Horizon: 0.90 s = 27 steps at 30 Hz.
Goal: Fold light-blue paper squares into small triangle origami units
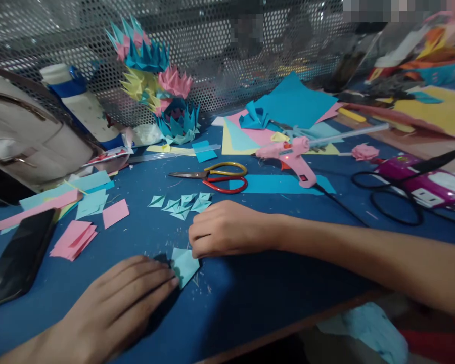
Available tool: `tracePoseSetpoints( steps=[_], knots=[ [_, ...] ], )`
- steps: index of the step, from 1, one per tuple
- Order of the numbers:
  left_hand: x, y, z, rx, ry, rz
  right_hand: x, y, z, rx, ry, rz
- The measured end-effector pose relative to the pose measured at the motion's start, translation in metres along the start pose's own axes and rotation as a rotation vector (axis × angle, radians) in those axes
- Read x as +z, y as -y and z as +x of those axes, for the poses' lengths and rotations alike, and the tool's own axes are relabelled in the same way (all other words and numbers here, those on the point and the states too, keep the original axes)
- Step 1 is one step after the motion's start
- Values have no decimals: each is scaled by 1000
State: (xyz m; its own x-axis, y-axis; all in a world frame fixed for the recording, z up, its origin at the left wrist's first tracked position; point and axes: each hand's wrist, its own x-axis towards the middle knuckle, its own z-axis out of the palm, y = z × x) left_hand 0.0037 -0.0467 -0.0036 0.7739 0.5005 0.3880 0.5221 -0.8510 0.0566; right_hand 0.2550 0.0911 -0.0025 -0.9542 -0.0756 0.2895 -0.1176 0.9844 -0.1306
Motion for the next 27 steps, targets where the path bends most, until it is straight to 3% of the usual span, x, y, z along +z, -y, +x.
tracePoseSetpoints(
  steps=[3,5,13,27],
  knots=[
    [3,-6,-3,14,55,63,-2,-2,-3,-8,20,-7],
    [8,-6,-1,-32,28,69,-2,-3,-4,-11,4,10],
    [20,-3,2,-54,72,73,1,-8,-5,40,-34,243],
    [15,-5,15,-54,103,86,0,-2,7,283,138,545]
  ],
)
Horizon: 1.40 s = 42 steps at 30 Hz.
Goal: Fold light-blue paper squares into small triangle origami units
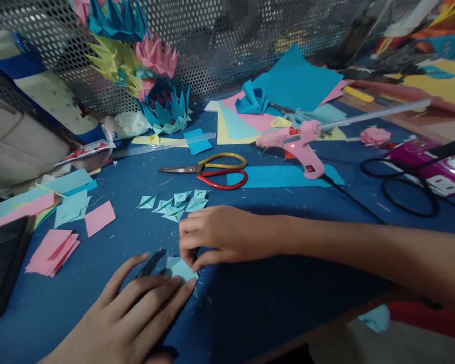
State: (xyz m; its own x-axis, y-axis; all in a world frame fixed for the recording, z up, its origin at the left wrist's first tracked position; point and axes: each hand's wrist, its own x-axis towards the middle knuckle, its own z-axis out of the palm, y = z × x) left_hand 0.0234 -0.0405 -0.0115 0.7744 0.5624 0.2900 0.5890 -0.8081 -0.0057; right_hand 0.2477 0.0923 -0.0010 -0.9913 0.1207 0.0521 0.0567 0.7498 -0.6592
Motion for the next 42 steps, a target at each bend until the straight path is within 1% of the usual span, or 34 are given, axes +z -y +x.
tracePoseSetpoints(
  steps=[6,14,19,28,32,36,39,42],
  knots=[
    [-4,-4,-2,-15,54,-13,2,5,3,67,-24,25],
    [-6,-5,-2,-18,86,2,5,9,3,79,-28,-29],
    [-9,-7,-1,-27,76,0,5,10,3,72,-35,-37],
    [-8,-5,0,-27,81,-17,5,10,1,55,-52,-31],
    [-8,-4,-1,-29,78,-21,8,13,-2,86,-93,-30],
    [-2,-3,-6,-24,58,14,14,18,-4,59,-138,-57],
    [4,-3,-9,-29,36,15,15,20,-4,84,-168,-30],
    [4,-4,-10,-24,24,49,16,21,-3,146,-203,10]
  ],
)
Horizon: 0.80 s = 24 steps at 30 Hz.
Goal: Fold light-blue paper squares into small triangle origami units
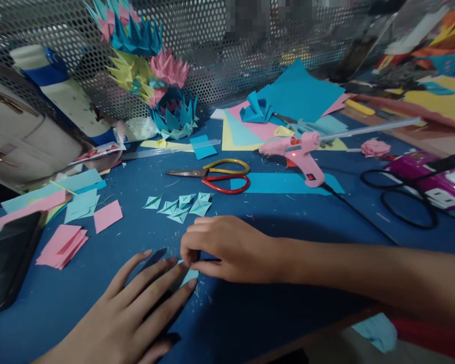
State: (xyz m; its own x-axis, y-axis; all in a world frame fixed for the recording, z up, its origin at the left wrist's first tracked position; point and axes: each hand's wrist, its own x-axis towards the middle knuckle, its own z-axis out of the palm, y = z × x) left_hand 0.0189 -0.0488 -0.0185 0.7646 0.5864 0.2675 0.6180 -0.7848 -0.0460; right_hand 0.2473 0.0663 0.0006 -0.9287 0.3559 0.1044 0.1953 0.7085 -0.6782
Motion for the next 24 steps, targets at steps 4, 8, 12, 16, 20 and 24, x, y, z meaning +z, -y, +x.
tracePoseSetpoints(
  steps=[4,8,12,16,20,24],
  knots=[
    [-3,-2,1,-13,-29,40,3,0,2,74,-68,13],
    [0,-4,0,-14,-91,57,10,-1,-1,78,-124,-3],
    [3,-5,-2,-56,-121,62,16,0,-6,-28,-180,-68],
    [3,-5,-1,-75,-135,60,17,0,-9,-165,-181,-126],
    [2,-4,-2,-87,-121,40,15,-1,-9,-170,-166,-106],
    [2,-2,-3,-87,-76,47,13,-1,-8,-138,-169,-90]
  ],
)
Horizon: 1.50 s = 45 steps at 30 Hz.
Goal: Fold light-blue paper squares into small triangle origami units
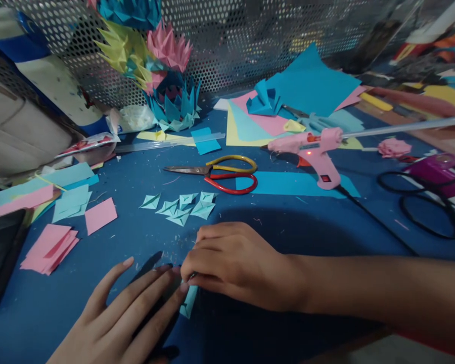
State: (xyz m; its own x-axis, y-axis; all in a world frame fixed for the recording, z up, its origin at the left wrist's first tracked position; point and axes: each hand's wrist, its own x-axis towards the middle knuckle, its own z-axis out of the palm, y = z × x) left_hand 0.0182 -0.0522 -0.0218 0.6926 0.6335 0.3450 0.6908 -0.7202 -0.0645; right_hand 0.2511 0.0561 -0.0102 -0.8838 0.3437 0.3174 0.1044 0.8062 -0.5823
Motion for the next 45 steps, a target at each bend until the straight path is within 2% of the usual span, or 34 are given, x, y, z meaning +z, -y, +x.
tracePoseSetpoints(
  steps=[11,23,30,33,39,45],
  knots=[
    [-1,2,-1,26,38,1,-1,-2,0,-12,-6,-26],
    [0,0,-1,-19,-3,-72,-3,-1,2,-77,27,-109],
    [-3,5,2,-10,-11,-117,-16,-4,6,-288,95,-334],
    [-6,7,4,-19,-3,-163,-18,-7,6,-308,96,-327],
    [-8,8,6,-58,-20,-254,-9,-14,4,-202,35,-141],
    [-9,6,6,-29,-44,-279,-5,-10,8,19,110,-88]
  ],
)
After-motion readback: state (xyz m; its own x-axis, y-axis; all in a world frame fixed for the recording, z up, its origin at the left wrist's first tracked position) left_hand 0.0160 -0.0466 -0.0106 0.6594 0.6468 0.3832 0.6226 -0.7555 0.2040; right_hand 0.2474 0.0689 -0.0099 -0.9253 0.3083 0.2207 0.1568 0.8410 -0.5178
